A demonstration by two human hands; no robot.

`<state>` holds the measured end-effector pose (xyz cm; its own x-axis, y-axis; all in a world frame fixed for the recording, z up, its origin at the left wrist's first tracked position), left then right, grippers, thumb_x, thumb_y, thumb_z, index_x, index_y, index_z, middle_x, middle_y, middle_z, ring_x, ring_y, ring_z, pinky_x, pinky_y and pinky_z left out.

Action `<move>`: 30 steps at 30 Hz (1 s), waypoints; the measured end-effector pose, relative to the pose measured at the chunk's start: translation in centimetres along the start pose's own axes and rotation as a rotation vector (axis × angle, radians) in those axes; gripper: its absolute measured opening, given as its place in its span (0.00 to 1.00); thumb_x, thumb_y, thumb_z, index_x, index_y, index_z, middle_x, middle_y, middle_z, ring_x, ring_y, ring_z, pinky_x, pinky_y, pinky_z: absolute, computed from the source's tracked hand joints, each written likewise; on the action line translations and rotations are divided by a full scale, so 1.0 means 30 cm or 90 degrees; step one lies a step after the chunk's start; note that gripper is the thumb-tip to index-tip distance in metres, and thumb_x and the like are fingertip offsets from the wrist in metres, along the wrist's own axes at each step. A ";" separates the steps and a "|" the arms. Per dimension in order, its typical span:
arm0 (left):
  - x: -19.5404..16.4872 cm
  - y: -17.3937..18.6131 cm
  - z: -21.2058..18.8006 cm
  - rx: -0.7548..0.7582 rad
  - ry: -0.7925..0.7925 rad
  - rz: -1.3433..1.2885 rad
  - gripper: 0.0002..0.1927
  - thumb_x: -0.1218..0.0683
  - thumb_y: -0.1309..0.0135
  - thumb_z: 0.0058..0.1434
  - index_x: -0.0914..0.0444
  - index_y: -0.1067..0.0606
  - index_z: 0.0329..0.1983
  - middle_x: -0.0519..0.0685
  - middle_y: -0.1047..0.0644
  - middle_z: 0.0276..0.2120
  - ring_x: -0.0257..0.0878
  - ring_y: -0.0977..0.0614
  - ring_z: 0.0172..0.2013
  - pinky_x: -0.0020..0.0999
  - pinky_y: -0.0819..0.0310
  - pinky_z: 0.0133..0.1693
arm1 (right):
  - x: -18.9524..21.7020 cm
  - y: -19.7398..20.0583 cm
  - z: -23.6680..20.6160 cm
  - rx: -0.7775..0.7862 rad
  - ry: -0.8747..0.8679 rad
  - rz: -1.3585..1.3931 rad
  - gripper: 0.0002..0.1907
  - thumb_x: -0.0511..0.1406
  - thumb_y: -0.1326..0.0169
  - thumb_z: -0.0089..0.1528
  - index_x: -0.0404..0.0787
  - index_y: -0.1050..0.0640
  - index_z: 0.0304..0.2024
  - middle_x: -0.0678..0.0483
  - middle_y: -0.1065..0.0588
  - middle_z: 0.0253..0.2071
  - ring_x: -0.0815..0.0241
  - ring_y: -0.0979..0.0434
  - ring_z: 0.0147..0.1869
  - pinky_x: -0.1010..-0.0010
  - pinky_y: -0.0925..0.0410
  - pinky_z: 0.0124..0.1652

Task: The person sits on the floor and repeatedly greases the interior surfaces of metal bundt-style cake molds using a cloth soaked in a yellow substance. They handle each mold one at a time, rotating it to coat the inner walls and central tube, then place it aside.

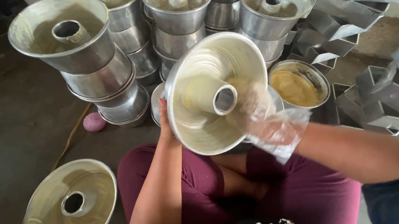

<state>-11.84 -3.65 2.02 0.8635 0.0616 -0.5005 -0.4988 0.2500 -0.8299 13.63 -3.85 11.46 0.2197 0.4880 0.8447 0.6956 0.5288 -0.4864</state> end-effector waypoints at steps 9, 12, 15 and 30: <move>0.024 0.049 0.003 -0.008 0.064 -0.079 0.45 0.26 0.59 0.66 0.61 0.39 0.75 0.56 0.32 0.69 0.54 0.29 0.65 0.51 0.33 0.64 | -0.177 -0.179 0.048 0.127 -0.160 0.121 0.13 0.39 0.52 0.72 0.39 0.27 0.55 0.50 0.24 0.52 0.56 0.24 0.59 0.64 0.31 0.63; 0.012 0.041 0.006 -0.021 0.042 -0.084 0.43 0.28 0.59 0.67 0.60 0.40 0.75 0.56 0.33 0.69 0.54 0.29 0.65 0.52 0.34 0.65 | -0.170 -0.231 0.133 0.127 -0.106 0.172 0.13 0.39 0.52 0.72 0.39 0.26 0.55 0.50 0.24 0.52 0.56 0.24 0.59 0.64 0.31 0.63; 0.013 0.031 0.008 -0.027 0.020 -0.063 0.42 0.30 0.58 0.67 0.59 0.40 0.75 0.54 0.33 0.69 0.52 0.29 0.66 0.51 0.35 0.66 | -0.130 -0.252 0.173 0.097 -0.049 0.204 0.13 0.39 0.52 0.72 0.39 0.26 0.55 0.50 0.24 0.52 0.56 0.24 0.59 0.64 0.31 0.64; 0.022 0.000 0.017 -0.032 0.003 -0.081 0.38 0.32 0.62 0.71 0.62 0.39 0.74 0.57 0.32 0.68 0.53 0.29 0.65 0.50 0.32 0.63 | -0.170 -0.170 0.054 0.152 -0.171 -0.019 0.13 0.39 0.51 0.71 0.39 0.26 0.55 0.50 0.24 0.53 0.56 0.24 0.61 0.64 0.32 0.65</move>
<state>-11.25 -3.11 1.82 0.9200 0.0276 -0.3909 -0.3878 0.2073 -0.8981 7.85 -7.91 9.29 -0.0085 0.6186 0.7857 0.5125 0.6774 -0.5277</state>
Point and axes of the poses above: each hand's wrist, its own z-axis towards the middle knuckle, its own y-axis out of the back of the hand, x = y × z, the point moved 1 cm from there along z, towards the middle knuckle
